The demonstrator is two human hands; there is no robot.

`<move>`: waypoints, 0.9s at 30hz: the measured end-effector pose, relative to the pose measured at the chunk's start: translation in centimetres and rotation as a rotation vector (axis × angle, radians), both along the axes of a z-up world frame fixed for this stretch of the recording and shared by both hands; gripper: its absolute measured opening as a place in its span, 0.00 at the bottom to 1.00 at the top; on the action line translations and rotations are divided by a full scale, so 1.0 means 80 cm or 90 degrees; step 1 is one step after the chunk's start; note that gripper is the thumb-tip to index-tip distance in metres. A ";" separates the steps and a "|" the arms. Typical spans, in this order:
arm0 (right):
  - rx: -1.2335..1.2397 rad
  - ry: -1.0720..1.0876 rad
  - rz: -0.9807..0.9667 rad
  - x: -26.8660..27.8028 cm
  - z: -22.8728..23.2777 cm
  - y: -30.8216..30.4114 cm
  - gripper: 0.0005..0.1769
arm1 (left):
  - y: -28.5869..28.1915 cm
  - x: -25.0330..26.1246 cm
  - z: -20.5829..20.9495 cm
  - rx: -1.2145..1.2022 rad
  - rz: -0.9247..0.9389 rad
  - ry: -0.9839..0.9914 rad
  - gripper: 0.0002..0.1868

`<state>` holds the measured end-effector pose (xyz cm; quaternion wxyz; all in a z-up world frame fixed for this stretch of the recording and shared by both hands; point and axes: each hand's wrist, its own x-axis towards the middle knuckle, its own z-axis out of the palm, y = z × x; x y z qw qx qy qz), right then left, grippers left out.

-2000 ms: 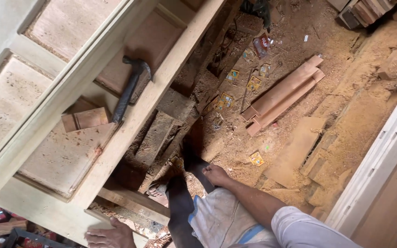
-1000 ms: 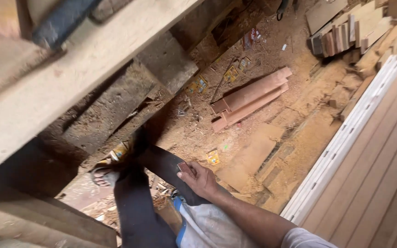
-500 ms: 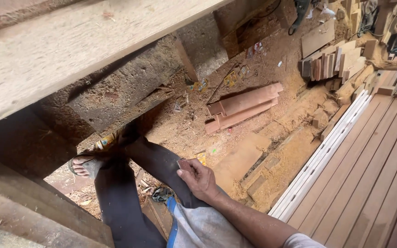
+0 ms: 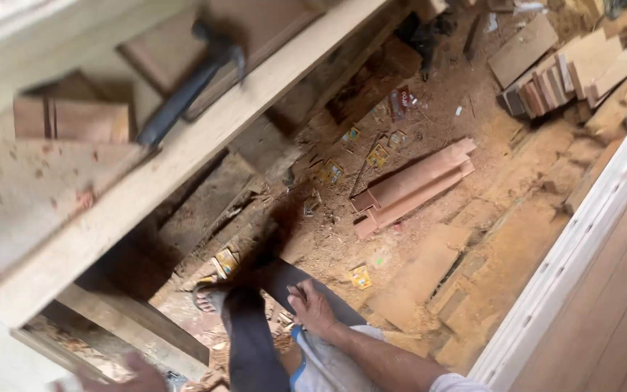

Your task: A person uses a hand saw to cut through a piece of wood in a workshop.

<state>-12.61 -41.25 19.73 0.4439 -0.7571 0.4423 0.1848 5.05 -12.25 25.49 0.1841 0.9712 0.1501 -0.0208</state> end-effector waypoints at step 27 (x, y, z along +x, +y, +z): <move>0.517 -0.281 -0.476 -0.023 0.174 -0.394 0.03 | -0.685 -0.028 0.128 -0.391 -0.500 0.637 0.11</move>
